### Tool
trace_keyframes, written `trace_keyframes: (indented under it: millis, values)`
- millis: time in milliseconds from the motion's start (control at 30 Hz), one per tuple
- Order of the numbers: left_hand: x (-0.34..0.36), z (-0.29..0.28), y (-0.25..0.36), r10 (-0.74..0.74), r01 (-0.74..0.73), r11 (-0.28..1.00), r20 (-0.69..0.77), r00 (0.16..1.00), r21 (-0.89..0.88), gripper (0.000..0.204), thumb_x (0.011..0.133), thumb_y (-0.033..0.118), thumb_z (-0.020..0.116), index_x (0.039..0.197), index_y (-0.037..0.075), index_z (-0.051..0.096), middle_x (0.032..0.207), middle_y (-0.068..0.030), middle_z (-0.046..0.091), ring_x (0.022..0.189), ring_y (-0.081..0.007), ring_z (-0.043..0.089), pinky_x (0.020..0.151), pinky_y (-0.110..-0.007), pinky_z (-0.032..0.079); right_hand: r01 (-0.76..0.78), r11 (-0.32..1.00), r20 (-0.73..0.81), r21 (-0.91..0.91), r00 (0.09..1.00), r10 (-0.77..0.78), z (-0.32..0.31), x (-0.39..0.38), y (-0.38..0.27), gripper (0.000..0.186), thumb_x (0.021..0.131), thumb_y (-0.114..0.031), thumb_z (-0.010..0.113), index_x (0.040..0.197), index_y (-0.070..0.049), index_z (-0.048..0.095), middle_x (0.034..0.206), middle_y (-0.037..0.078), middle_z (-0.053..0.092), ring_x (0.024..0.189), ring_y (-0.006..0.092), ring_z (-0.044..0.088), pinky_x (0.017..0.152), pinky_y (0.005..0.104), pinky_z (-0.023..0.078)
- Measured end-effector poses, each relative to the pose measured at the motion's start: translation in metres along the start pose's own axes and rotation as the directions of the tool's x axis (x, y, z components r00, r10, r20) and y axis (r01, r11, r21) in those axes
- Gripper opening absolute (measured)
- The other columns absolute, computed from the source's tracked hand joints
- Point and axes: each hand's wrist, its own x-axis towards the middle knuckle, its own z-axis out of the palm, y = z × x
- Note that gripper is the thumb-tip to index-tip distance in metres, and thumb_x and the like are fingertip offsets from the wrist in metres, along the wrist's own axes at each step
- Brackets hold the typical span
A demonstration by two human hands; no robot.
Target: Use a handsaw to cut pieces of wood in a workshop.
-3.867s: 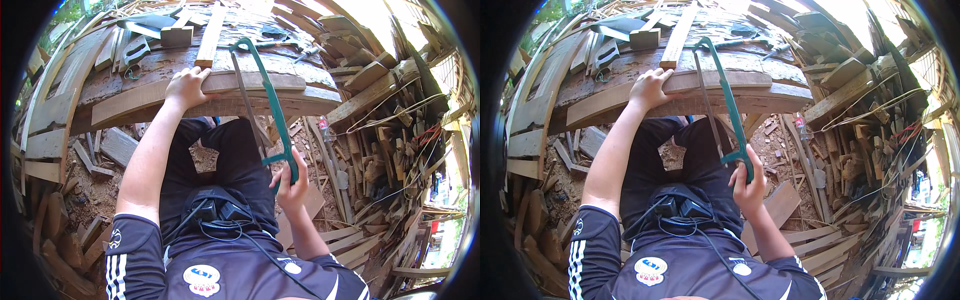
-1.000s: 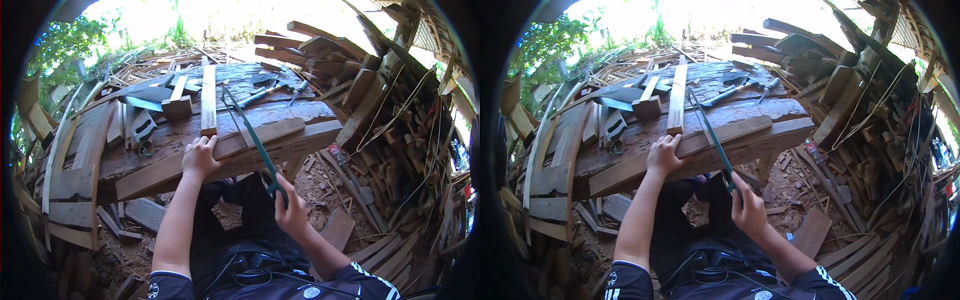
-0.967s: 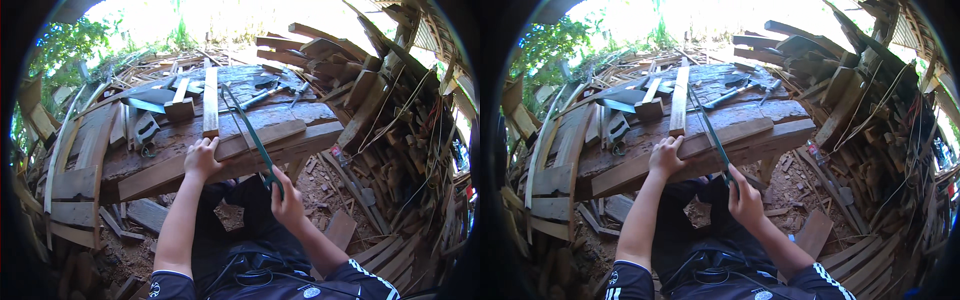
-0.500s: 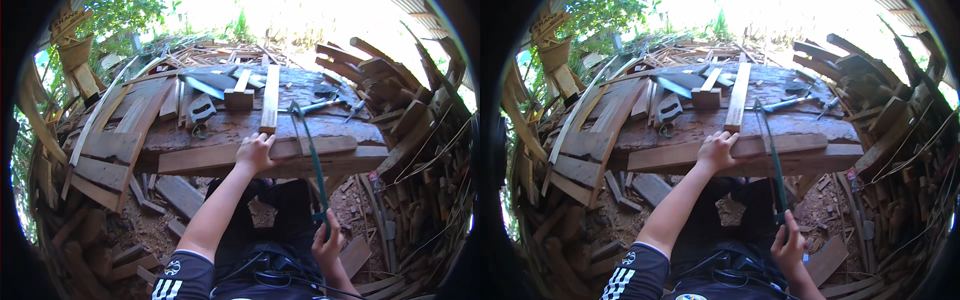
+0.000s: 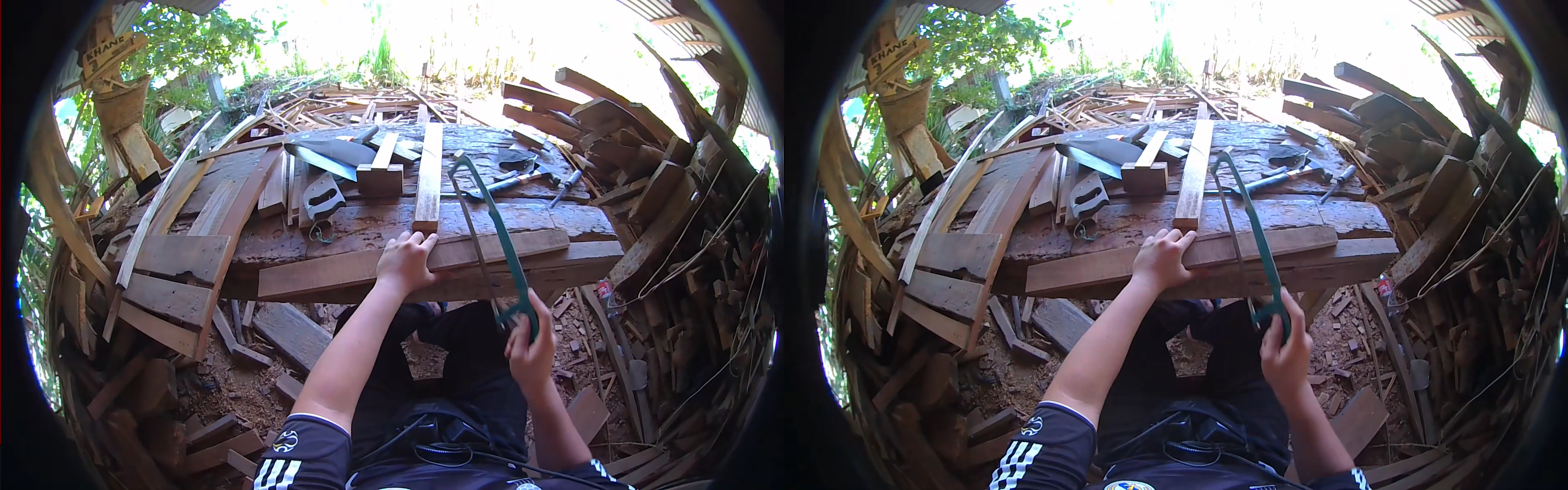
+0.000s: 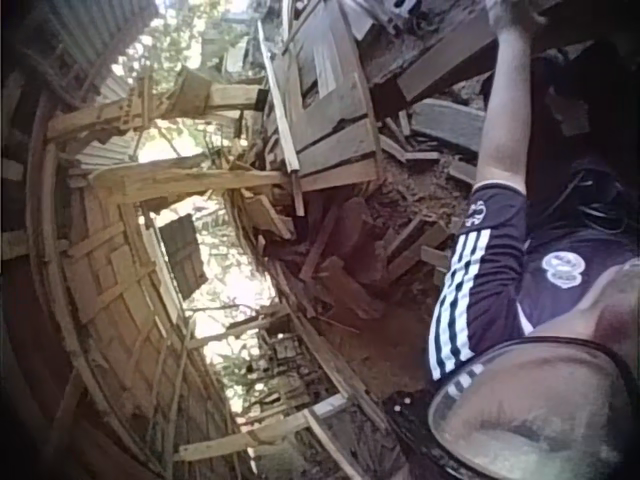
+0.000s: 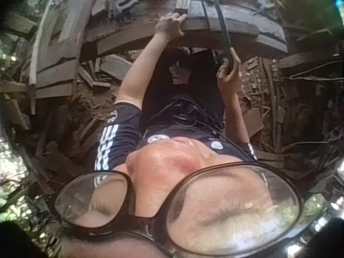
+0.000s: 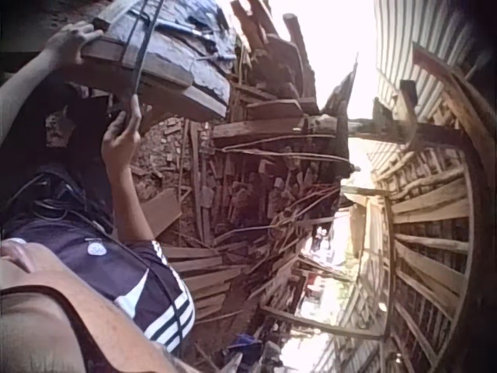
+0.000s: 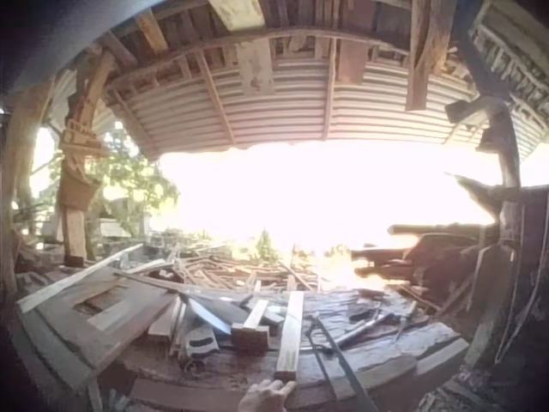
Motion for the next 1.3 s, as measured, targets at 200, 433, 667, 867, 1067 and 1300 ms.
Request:
trace_keyframes:
  millis: [200,433,667,867,1067,1300]
  values:
    - [0.007,-0.004,0.004,0.013,-0.015,1.000,-0.049,0.999,-0.026,0.089,0.073,0.072,0.074,0.134,0.008,0.065,0.111,-0.0089,0.067,0.113,-0.0268,0.064,0.099,-0.043,0.051,0.260,0.934,-0.006,-0.245,0.963,-0.270,-0.015,-0.029,-0.029,0.040,0.101,0.001,0.052,0.140,0.005,0.048,0.115,0.028,0.069,0.094,0.0400,0.074,0.074,0.0409,0.059]
    - [0.002,-0.004,0.006,0.011,-0.011,1.000,-0.010,1.000,-0.007,0.085,0.072,0.064,0.079,0.136,0.010,0.064,0.112,-0.0071,0.067,0.113,-0.0247,0.064,0.099,-0.041,0.050,0.146,0.968,0.026,-0.204,0.989,-0.144,0.044,0.068,-0.017,0.045,0.097,0.002,0.056,0.142,-0.004,0.050,0.101,0.031,0.069,0.087,0.0448,0.070,0.070,0.0469,0.056]
    - [0.002,0.003,0.003,0.011,-0.011,1.000,-0.002,1.000,0.013,0.077,0.074,0.055,0.080,0.137,0.014,0.063,0.115,-0.0077,0.067,0.113,-0.0261,0.064,0.096,-0.042,0.052,0.344,0.907,0.057,-0.242,0.938,-0.341,-0.011,-0.027,-0.030,0.046,0.096,0.005,0.057,0.141,0.002,0.048,0.111,0.029,0.069,0.092,0.0434,0.073,0.075,0.0435,0.060]
    - [0.002,-0.004,0.002,0.017,-0.020,0.999,-0.064,0.998,-0.036,0.068,0.075,0.044,0.078,0.132,0.009,0.066,0.111,-0.0088,0.068,0.109,-0.0275,0.064,0.096,-0.042,0.053,0.274,0.938,-0.021,-0.213,0.959,-0.284,0.007,0.001,-0.023,0.044,0.097,0.005,0.056,0.140,0.002,0.050,0.118,0.029,0.068,0.097,0.0415,0.073,0.078,0.0424,0.060]
    - [0.000,0.000,0.003,0.004,-0.006,0.999,-0.039,0.999,-0.047,0.074,0.071,0.050,0.082,0.132,0.011,0.067,0.111,-0.0079,0.068,0.110,-0.0262,0.064,0.097,-0.041,0.052,-0.040,0.988,0.064,-0.150,0.997,0.050,0.037,0.079,-0.025,0.042,0.099,0.001,0.055,0.141,-0.003,0.051,0.108,0.031,0.068,0.095,0.0393,0.073,0.075,0.0427,0.057]
    - [0.006,0.000,0.006,0.028,-0.028,0.999,-0.028,0.999,0.025,0.080,0.074,0.060,0.079,0.136,0.012,0.063,0.112,-0.0076,0.066,0.112,-0.0264,0.063,0.095,-0.042,0.051,0.165,0.971,0.015,-0.176,0.986,-0.165,-0.020,-0.040,-0.022,0.042,0.097,0.004,0.055,0.139,0.002,0.051,0.116,0.030,0.069,0.102,0.0426,0.072,0.081,0.0416,0.059]
